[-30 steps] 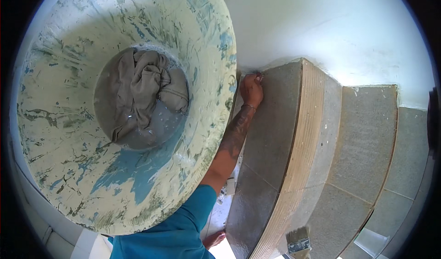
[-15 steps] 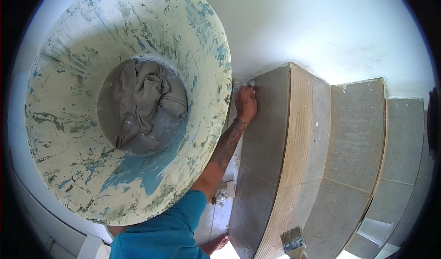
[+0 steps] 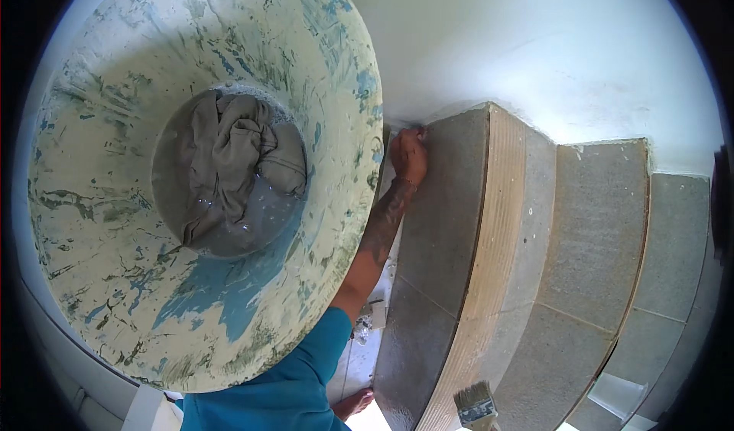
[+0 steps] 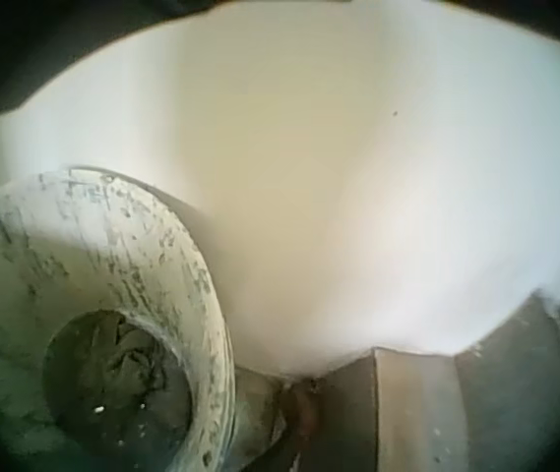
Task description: Applying grout or cement filler to the base and edges of tiled stairs.
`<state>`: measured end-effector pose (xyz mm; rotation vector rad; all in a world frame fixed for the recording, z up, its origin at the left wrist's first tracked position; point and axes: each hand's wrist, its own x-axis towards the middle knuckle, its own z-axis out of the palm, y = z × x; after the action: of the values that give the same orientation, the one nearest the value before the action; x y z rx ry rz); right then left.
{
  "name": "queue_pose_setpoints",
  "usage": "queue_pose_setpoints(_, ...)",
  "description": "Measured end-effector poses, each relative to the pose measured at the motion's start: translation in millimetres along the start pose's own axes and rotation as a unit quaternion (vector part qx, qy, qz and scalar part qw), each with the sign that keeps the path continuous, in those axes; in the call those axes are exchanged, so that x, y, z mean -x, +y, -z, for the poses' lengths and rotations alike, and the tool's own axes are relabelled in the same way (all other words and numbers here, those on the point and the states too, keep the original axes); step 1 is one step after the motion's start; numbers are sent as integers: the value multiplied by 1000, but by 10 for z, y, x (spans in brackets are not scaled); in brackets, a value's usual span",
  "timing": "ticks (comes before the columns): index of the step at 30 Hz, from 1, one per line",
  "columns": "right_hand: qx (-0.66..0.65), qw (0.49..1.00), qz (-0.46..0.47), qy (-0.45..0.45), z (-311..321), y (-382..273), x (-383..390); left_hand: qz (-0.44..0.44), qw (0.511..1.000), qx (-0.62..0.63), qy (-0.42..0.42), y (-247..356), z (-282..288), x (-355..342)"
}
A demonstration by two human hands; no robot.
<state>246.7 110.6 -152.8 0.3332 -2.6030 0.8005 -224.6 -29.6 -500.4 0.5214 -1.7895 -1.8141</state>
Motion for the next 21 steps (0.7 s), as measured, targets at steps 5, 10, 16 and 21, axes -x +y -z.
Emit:
queue_pose_setpoints(5,-26,998,50,-30,113,153,125,-17,995,-100,21,-119,-100,36)
queue_pose_setpoints(10,16,996,-91,-10,-84,-163,-269,-153,987,-35,-19,123,-41,-6)
queue_pose_setpoints(16,-21,995,-91,40,-21,-116,-108,-21,987,-151,-52,64,73,61)
queue_pose_setpoints(21,-44,979,-182,79,-282,-519,-334,-150,987,-16,-64,419,617,588)
